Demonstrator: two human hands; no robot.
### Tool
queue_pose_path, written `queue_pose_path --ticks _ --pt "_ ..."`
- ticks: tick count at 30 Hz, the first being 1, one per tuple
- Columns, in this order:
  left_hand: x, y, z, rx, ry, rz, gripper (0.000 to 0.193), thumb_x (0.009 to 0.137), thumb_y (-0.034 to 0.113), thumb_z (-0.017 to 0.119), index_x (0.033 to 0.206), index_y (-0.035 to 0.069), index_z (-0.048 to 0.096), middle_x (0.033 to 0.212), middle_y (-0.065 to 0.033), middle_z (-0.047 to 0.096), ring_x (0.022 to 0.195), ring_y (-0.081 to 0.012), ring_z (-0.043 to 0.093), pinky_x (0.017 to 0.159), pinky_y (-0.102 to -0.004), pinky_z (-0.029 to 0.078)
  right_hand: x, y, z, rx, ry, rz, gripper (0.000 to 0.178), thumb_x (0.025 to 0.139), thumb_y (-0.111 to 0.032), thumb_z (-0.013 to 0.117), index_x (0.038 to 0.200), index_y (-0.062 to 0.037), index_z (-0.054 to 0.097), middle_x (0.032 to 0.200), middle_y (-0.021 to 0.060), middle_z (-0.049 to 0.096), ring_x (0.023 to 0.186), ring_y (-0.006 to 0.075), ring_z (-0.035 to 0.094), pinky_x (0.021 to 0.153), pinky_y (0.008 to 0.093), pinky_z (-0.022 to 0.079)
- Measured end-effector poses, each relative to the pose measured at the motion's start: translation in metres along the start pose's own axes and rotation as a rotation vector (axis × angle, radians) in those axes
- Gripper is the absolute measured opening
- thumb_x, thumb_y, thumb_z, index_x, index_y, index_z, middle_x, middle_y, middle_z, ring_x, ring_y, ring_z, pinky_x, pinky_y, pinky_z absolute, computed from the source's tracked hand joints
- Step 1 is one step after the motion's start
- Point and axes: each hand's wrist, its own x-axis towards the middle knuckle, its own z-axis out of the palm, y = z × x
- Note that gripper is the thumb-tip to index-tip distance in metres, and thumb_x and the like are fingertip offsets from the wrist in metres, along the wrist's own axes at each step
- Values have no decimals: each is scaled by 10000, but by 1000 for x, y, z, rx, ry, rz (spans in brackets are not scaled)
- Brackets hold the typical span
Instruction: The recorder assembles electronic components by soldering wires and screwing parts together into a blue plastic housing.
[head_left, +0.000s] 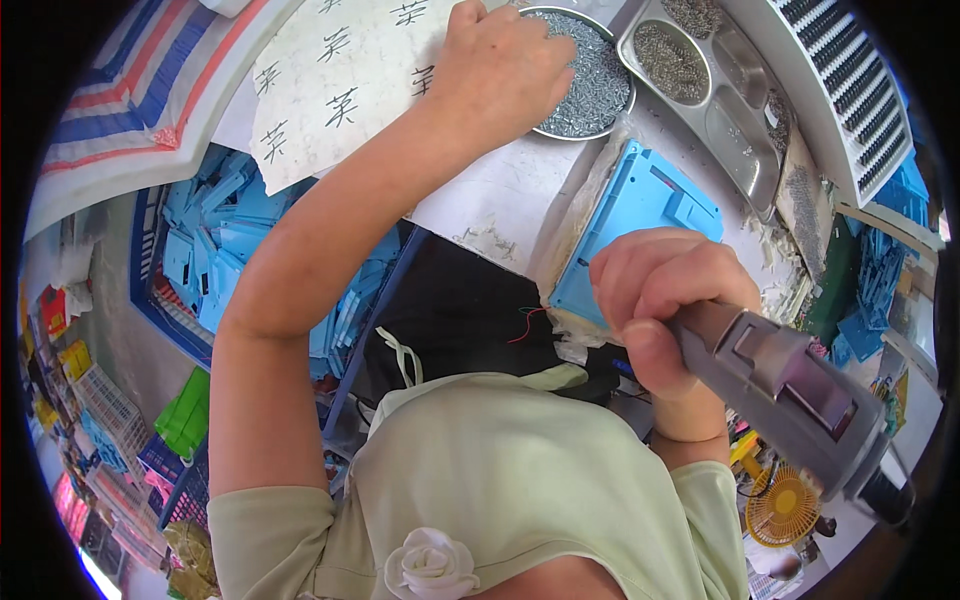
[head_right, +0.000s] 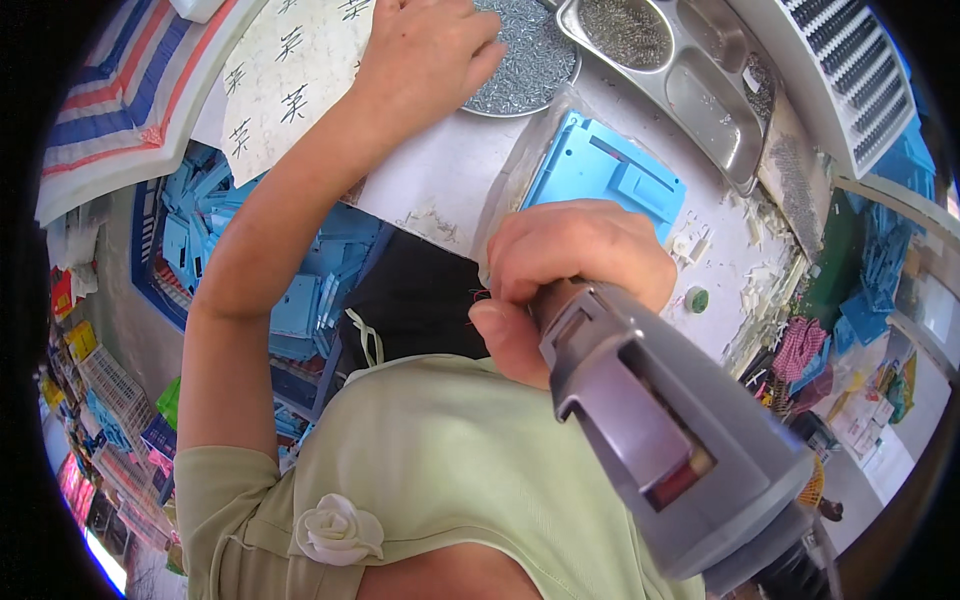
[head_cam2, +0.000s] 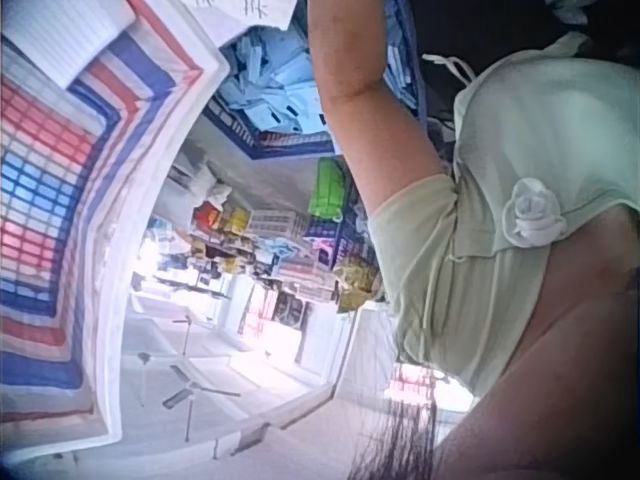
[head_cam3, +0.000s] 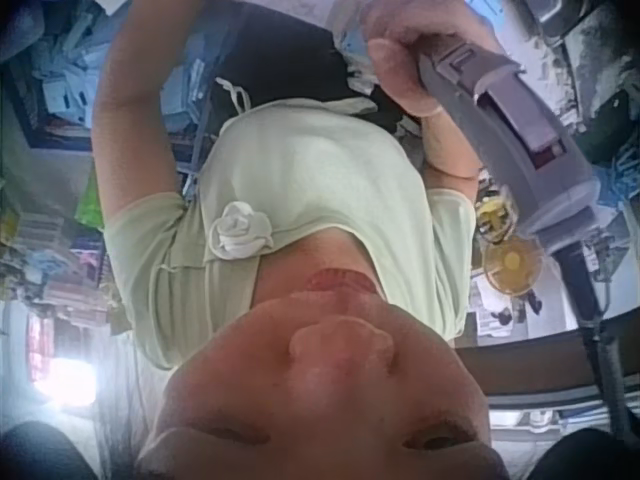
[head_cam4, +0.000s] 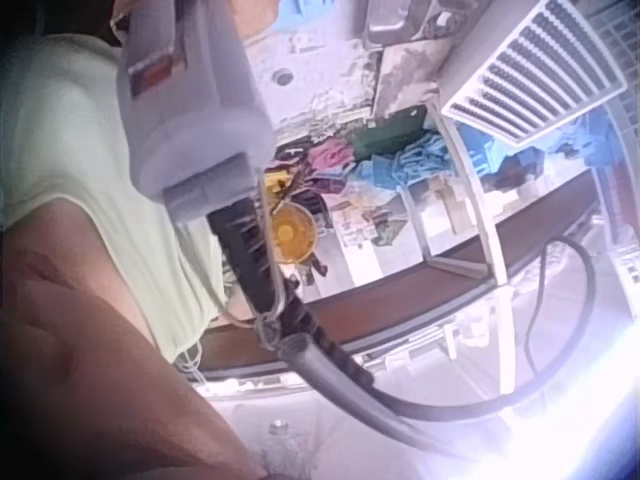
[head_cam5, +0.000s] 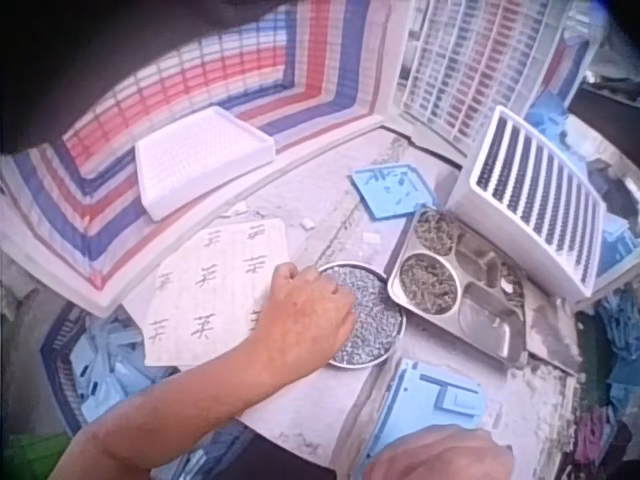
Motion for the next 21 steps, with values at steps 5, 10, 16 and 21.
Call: queue_pose_path --ticks 5,10,16,21 --pt "-33 20 -28 -252 -46 151 138 850 257 758 932 157 712 906 6 646 956 -214 606 1001 -457 350 7 -16 -19 100 63 -189 270 867 -219 790 958 -93 569 654 13 600 495 148 549 468 304 454" --pt "-76 62 -52 -623 -101 180 127 825 157 776 931 147 707 902 31 686 909 -165 628 999 -433 332 8 -34 -31 165 -67 -205 292 966 -398 698 1071 -178 537 673 -89 611 527 57 569 526 233 474" --pt "-86 71 -51 -698 -4 176 199 765 101 820 926 129 708 880 39 712 804 -160 639 967 -435 351 4 -33 -25 167 -77 -154 302 978 -409 686 1069 -166 532 673 -85 602 523 62 559 525 244 473" --pt "-89 69 -57 -657 -69 223 336 740 79 797 1066 98 715 1049 -24 733 947 -233 659 1011 -459 365 -4 -38 -11 169 -7 -88 295 958 -368 719 1010 -144 535 623 -53 571 472 98 532 489 279 467"
